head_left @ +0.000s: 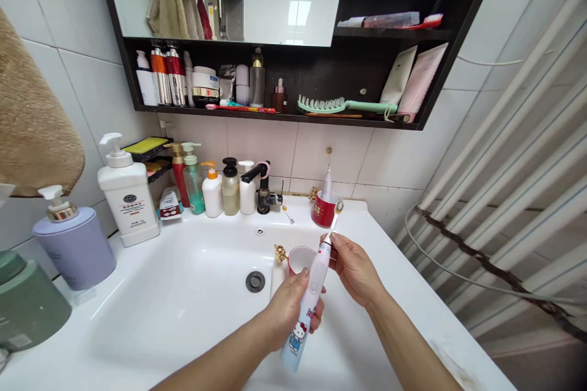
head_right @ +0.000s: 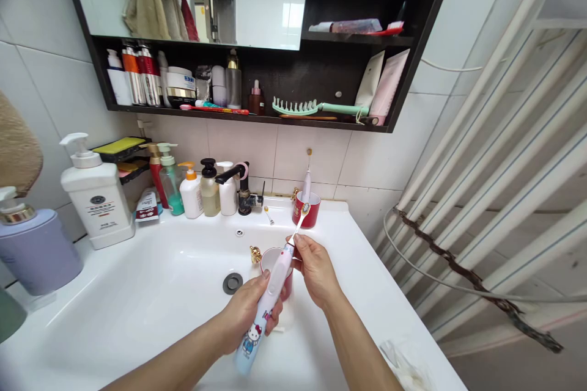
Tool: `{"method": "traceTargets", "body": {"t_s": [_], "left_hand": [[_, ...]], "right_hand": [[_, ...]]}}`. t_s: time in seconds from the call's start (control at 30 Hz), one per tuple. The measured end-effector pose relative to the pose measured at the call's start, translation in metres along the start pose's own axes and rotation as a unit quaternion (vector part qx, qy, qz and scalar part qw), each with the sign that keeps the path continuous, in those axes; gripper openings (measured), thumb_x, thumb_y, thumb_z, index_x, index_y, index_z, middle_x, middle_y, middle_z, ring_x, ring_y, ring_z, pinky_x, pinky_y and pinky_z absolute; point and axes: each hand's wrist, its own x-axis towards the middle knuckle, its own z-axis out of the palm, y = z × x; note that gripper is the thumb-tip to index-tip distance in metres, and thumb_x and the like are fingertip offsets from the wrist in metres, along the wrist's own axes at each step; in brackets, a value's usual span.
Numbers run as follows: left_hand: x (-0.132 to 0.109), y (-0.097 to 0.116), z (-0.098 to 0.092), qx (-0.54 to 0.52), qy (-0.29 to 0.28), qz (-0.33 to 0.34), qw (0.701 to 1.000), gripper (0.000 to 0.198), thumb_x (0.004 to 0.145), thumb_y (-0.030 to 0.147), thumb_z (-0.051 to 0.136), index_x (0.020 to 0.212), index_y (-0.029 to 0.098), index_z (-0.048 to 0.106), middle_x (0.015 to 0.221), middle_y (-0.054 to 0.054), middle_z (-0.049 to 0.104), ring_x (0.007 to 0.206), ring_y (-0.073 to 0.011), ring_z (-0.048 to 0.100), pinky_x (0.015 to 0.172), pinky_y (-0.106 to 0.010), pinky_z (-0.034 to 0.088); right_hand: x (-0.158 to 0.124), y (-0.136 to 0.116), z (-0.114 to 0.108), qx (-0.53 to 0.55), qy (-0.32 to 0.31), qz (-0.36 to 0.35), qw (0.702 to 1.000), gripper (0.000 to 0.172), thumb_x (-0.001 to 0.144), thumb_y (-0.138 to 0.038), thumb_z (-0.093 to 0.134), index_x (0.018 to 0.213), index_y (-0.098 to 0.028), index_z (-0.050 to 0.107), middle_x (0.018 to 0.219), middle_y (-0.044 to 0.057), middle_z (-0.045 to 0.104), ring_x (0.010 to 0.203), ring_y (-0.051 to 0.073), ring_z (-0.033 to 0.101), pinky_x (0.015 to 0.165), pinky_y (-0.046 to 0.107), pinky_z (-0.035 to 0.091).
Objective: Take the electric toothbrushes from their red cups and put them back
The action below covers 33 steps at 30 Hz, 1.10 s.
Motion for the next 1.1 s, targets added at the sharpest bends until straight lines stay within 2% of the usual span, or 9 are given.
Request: {"method": "traceTargets", "body": {"t_s": [0.1,0.27,1.1], "left_hand": [[0.0000,-0.0015,-0.0006,-0.002,-0.009,0.012,1.000,0.053,0.059,0.061,0.028,0.074,0.013,0.042,0.044,0.003,0.043,0.032,-0.0057,0.038,0.036,-0.019,0.026],[0.0014,-0.0025,-0.0005,0.015,0.008,0.028,0.999,0.053,0.058,0.061,0.029,0.073,0.012,0.041,0.045,0.003,0.043,0.032,-0.0055,0.038,0.036,-0.019,0.026],[-0.0007,0.0002,0.0009,0.006,0.010,0.017,1.000,0.052,0.059,0.061,0.029,0.073,0.012,0.041,0.045,0.003,0.043,0.032,-0.0053,0.037,0.037,-0.020,0.027]], "right_hand": [[0.0011,-0.0002,0.0001,0.003,0.001,-0.002,1.000,0.023,0.063,-0.038,0.048,0.062,-0.016,0.051,0.052,-0.003,0.043,0.049,0.007,0.039,0.051,0.022,0.035],[0.0014,0.0014,0.0022,0.012,0.002,0.000,1.000,0.023,0.062,-0.038,0.049,0.062,-0.016,0.051,0.052,-0.003,0.042,0.049,0.007,0.038,0.050,0.022,0.034],[0.0003,0.0004,0.0032,-0.004,-0.001,-0.015,1.000,0.023,0.061,-0.038,0.049,0.059,-0.015,0.051,0.051,-0.003,0.042,0.048,0.007,0.038,0.050,0.021,0.034]]}}
